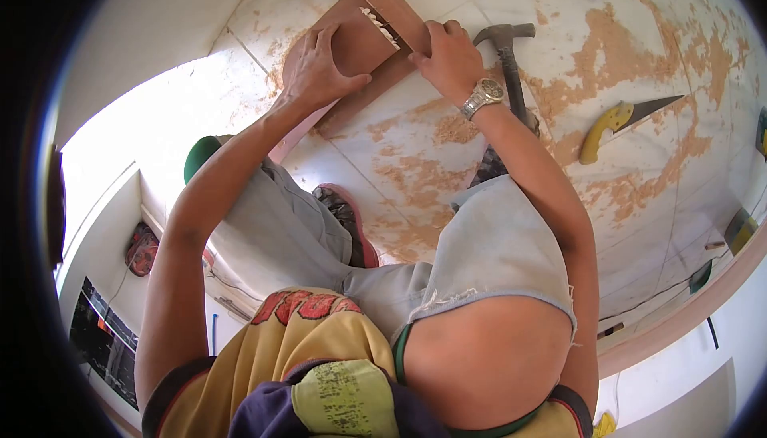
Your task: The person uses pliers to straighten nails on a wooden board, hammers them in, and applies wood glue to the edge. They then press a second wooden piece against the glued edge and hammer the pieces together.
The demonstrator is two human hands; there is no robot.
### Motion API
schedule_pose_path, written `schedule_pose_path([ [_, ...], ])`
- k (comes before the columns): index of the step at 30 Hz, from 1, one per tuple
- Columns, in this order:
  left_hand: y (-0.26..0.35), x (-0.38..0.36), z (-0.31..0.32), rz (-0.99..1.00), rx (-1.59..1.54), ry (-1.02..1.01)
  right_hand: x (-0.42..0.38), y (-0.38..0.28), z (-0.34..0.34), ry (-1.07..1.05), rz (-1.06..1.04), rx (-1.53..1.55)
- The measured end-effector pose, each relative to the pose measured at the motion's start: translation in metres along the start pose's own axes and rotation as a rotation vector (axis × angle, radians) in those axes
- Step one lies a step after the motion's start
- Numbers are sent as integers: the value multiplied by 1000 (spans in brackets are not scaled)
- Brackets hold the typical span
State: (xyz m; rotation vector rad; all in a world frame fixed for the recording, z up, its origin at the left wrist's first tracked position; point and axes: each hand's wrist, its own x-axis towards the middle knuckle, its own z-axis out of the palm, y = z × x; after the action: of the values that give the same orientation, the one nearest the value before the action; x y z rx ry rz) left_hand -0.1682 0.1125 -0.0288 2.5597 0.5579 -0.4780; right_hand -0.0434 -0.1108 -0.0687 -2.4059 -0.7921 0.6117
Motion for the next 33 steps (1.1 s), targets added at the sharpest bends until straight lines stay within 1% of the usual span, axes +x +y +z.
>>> schedule_pose_path([
  [8, -8, 8, 8, 54, 25, 21, -1, -4, 7, 104, -34, -65],
  [14, -8, 13, 5, 65, 89, 13, -1, -7, 11, 298, 30, -84],
  [17, -4, 18, 0, 116, 160, -1, 3, 1, 12, 270, -43, -60],
  [19, -7, 30, -6, 164, 205, 0, 3, 0, 13, 232, -34, -66],
  [22, -3, 66, -24, 24, 282, -243, 4, -6, 13, 201, -16, -61],
  [25, 5, 86, -31, 48, 345, -315, 1, -10, 11, 175, 17, -62],
  [28, 14, 98, -38, -3, 401, -423, -3, -9, 9, 179, 2, -46],
  [31, 21, 104, -38, -33, 409, -452, -5, -9, 7, 167, -8, -22],
  [33, 17, 105, -35, -6, 399, -442, -3, -8, 7, 161, -11, -18],
])
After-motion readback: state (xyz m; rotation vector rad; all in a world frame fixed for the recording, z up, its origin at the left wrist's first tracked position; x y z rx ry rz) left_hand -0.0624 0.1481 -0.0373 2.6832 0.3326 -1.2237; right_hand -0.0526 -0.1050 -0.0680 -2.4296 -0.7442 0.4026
